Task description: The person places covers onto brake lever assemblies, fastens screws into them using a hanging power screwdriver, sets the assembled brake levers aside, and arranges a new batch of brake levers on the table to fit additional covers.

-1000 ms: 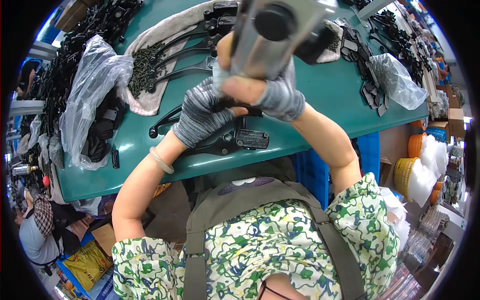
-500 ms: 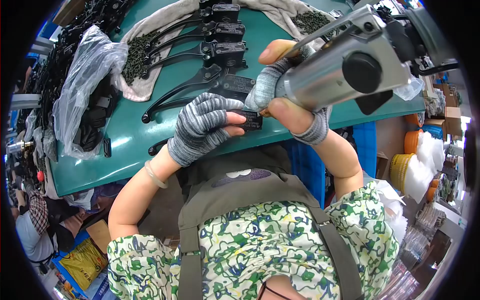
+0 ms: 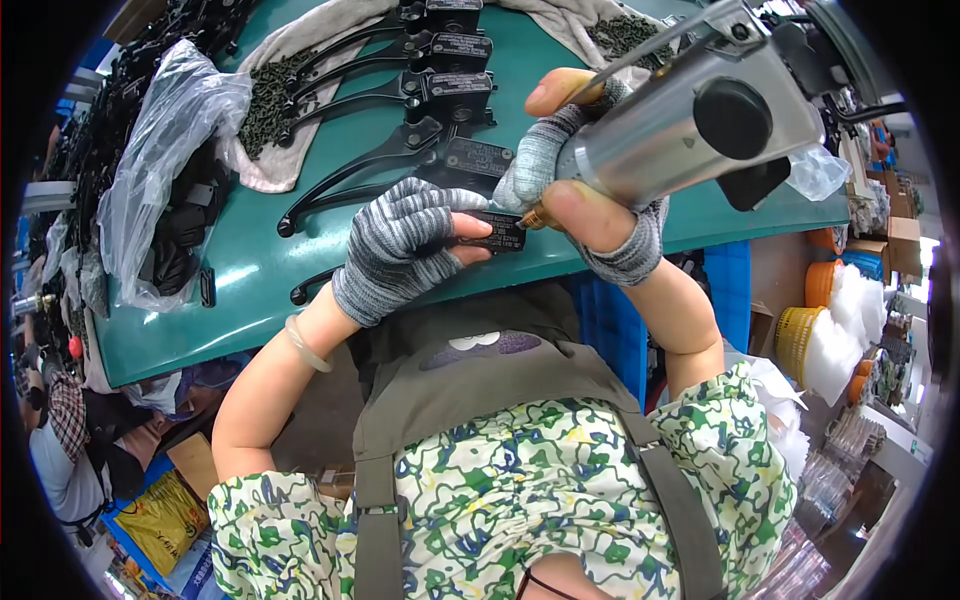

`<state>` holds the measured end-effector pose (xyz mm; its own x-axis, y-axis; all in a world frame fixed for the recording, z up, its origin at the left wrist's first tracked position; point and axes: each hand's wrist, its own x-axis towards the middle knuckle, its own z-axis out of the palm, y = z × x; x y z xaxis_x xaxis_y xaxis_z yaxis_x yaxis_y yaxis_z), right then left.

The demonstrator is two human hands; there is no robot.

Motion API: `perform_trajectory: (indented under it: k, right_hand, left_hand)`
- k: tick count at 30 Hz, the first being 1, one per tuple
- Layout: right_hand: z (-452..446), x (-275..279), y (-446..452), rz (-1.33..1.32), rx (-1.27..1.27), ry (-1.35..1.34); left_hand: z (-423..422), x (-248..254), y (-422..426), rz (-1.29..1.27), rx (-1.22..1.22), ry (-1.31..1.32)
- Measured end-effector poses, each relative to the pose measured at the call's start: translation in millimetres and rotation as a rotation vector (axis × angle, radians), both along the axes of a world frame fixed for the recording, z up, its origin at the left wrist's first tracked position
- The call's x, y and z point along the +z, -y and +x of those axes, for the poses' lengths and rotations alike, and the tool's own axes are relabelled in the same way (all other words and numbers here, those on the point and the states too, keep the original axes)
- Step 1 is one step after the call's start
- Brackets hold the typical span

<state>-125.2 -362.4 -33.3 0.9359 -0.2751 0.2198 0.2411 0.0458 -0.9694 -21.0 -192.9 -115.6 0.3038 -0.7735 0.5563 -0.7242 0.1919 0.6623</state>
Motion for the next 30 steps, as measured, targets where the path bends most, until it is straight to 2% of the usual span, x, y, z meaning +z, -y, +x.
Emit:
perform_trajectory:
  k: [8, 13, 16, 22, 26, 30]
  right_hand:
    - [5, 6, -5, -0.055, 0.018, -0.017]
    - [2, 9, -5, 0.038, 0.06, -0.093]
    - [3, 9, -4, 0.042, 0.078, -0.08]
    - [-2, 18, 0, -0.146, 0.136, 0.056]
    - [11, 14, -14, -0.306, 0.086, 0.147]
    - [25, 3, -19, -0.316, 0.076, 0.197]
  left_hand:
    - [-1, 3, -1, 0.013, 0.033, 0.031]
    - [-3, 3, -1, -0.031, 0.049, 0.008]
    - [-2, 5, 0, 0.029, 0.062, 0.028]
    - [-4, 9, 1, -0.035, 0.067, -0.008]
    - [-5, 2, -1, 0.065, 0.153, -0.016]
    - [-6, 6, 1, 0.105, 0.178, 0.01]
